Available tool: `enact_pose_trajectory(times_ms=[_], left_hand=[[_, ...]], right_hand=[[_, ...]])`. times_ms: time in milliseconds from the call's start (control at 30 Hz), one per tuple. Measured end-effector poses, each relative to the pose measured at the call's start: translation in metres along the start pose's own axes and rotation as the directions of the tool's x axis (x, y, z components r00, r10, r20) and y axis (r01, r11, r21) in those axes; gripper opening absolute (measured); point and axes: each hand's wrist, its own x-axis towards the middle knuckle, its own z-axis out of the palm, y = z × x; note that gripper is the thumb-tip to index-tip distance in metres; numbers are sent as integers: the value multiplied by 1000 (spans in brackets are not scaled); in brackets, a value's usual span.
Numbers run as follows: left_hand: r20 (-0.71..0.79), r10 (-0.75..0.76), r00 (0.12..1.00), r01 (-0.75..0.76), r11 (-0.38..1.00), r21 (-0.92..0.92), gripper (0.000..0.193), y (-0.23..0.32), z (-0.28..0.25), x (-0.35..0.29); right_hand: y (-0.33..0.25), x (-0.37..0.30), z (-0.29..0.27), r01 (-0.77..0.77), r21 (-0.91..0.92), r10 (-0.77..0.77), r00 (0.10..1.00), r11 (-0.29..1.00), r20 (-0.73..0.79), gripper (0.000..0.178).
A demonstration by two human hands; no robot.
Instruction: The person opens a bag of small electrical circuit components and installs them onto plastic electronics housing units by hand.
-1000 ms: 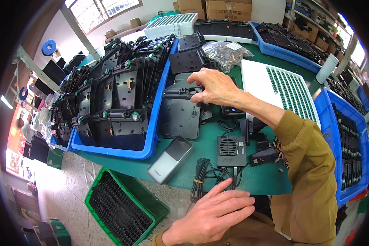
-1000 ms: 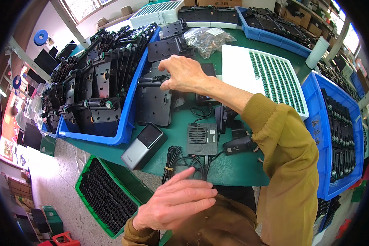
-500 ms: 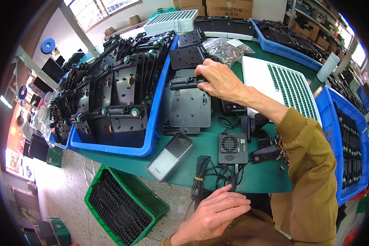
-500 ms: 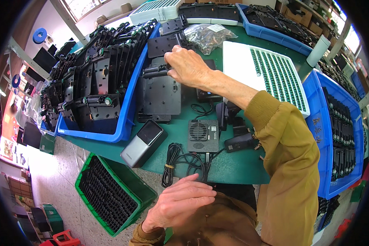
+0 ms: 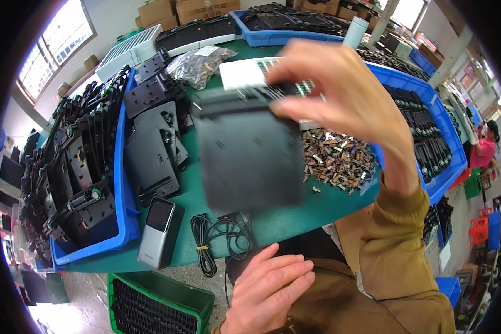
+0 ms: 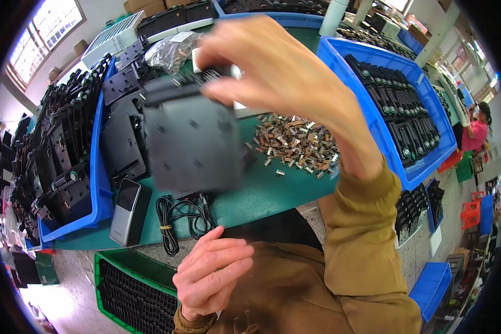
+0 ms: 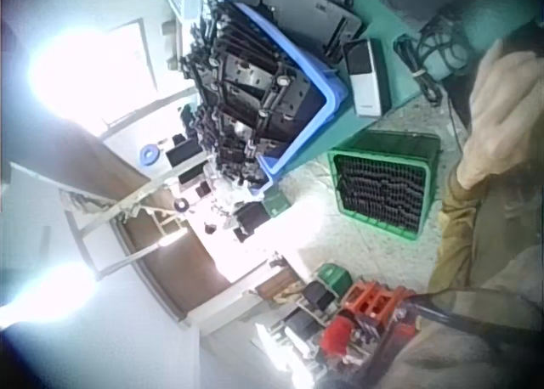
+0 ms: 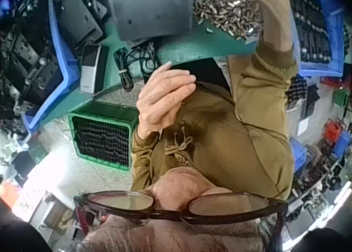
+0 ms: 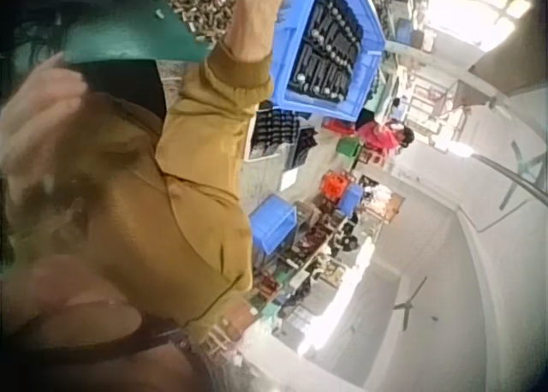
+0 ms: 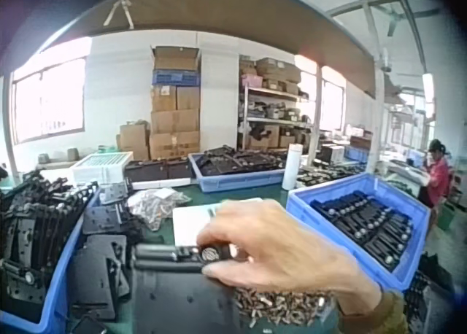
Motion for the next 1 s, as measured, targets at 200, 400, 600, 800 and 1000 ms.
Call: enact_pose_trajectory(times_ms=[200, 400, 600, 800, 1000], left_hand=[[-65, 96, 993, -90, 993, 82, 24, 21, 15, -3], [292, 2, 957, -98, 944, 315, 44, -9, 58, -15], [281, -228, 932, 58, 861, 505, 54, -18, 71, -15], [265, -321, 909, 130, 824, 552, 54, -37, 75, -14], [244, -351, 904, 161, 809, 566, 52, -41, 78, -12]], right_hand=[[-31, -118, -22, -407, 156, 296, 833, 900, 467, 31], [-30, -175, 1, -527, 213, 359, 772, 823, 524, 29], [-28, -176, 33, -387, 192, 281, 862, 902, 422, 30], [-22, -174, 55, -333, 159, 262, 899, 929, 351, 29], [-2, -139, 33, -391, 156, 377, 920, 907, 111, 20]])
